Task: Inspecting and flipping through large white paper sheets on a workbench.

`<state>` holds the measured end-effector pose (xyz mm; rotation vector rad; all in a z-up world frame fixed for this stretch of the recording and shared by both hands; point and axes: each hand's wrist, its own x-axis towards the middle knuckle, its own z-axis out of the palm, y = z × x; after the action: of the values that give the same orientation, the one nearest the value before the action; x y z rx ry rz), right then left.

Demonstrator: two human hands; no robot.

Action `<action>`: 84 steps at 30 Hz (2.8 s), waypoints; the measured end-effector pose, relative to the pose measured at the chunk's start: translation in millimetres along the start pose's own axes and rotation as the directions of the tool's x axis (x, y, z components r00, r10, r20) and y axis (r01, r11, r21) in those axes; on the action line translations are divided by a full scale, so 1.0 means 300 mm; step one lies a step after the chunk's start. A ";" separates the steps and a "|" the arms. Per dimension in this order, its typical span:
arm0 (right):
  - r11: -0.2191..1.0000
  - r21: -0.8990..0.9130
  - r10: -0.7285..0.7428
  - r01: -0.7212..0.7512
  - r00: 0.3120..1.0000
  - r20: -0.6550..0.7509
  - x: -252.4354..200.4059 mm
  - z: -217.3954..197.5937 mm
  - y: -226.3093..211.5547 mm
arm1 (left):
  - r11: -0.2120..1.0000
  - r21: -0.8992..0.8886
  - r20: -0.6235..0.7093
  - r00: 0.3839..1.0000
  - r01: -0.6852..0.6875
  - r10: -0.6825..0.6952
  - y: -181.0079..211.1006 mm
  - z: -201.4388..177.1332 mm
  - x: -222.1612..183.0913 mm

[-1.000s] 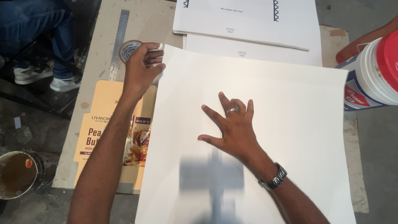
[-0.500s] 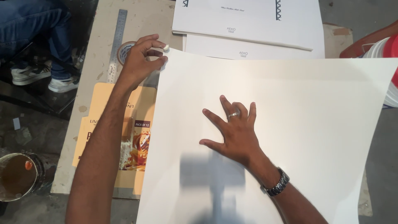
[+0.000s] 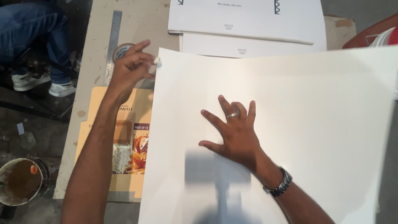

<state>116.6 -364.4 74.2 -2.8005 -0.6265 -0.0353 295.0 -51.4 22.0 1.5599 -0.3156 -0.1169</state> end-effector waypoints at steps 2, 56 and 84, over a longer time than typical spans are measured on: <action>1.000 0.006 -0.003 0.003 1.000 -0.011 -0.009 0.002 0.001 | 0.999 0.016 -0.015 1.000 0.028 -0.028 0.052 0.025 0.011; 0.999 -0.015 -0.052 0.051 0.996 -0.067 -0.029 0.017 0.033 | 0.779 0.590 -0.089 0.942 -0.213 0.325 0.244 0.262 -1.300; 0.993 0.052 -0.098 0.102 0.992 -0.076 -0.040 0.014 0.048 | 0.895 0.380 -0.018 0.966 -0.233 0.259 0.274 0.216 -1.306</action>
<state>111.7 -380.8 65.4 -2.6984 -0.7382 -0.1374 -106.7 -6.2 53.7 1.8832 -0.5013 0.2088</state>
